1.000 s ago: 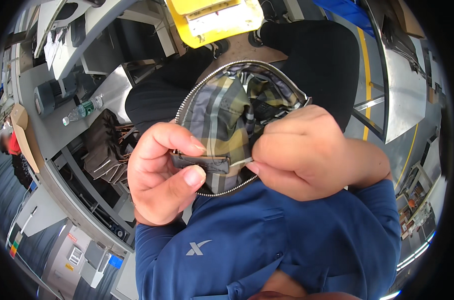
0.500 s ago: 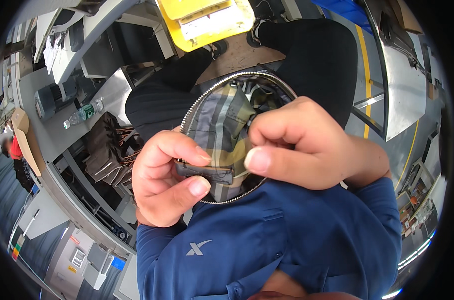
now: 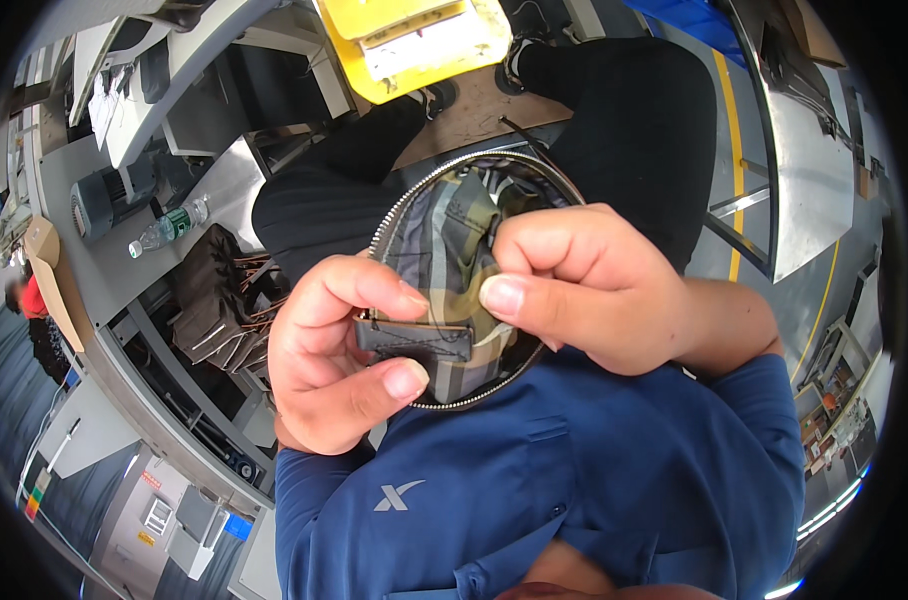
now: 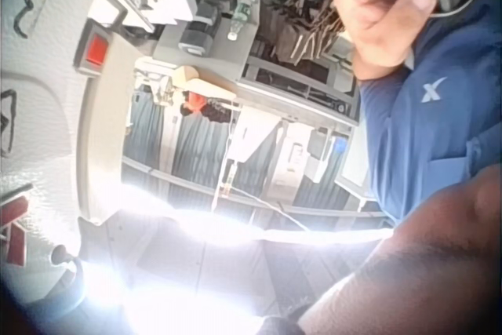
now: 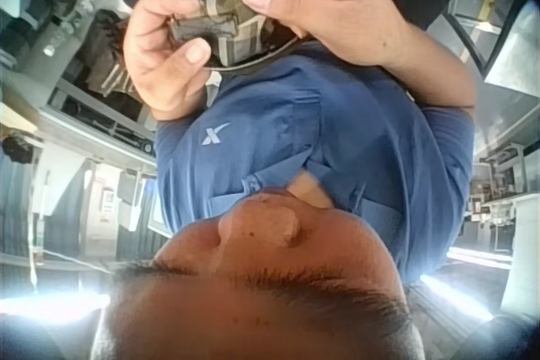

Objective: The recorder is sewing a small leather pouch with a fabric lining using an industrial sewing machine.

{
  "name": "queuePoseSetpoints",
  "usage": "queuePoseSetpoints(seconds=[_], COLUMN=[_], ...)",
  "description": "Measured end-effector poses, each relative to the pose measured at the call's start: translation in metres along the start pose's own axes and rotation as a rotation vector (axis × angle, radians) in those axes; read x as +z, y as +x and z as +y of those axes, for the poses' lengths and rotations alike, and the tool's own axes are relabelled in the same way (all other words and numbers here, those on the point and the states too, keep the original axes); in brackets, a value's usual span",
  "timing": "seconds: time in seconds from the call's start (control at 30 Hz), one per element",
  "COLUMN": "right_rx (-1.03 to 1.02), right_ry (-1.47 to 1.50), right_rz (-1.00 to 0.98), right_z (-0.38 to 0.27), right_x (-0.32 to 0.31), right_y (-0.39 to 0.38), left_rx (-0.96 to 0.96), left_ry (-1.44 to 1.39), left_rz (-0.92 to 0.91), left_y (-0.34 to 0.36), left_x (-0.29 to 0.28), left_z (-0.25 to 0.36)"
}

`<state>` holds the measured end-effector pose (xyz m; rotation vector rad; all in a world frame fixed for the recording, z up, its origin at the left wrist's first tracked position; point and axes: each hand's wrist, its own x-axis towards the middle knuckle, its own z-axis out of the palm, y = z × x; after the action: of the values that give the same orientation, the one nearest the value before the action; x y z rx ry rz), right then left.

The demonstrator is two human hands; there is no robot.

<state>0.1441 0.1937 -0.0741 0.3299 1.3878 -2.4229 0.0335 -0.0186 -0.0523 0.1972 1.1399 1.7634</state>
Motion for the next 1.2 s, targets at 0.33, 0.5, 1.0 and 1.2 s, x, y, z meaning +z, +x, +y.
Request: queuePoseSetpoints(seconds=[0.33,0.5,1.0,1.2], right_rx=[-0.083,-0.082,-0.111,-0.137], right_ry=[0.127,0.117,0.033,0.059], right_rz=[0.001,0.003,0.028,0.048], right_z=[0.005,0.008,0.007,0.012], right_x=[0.002,0.003,0.003,0.002], right_y=[-0.003,-0.003,-0.007,-0.002], left_rx=[0.007,0.022,0.050,0.041], left_ry=[0.026,0.029,0.026,0.012], left_rz=[-0.045,-0.039,-0.069,-0.098], left_y=[0.001,0.001,0.000,0.006], left_x=[-0.007,-0.006,-0.006,-0.006], left_z=[0.000,-0.001,-0.002,-0.002])
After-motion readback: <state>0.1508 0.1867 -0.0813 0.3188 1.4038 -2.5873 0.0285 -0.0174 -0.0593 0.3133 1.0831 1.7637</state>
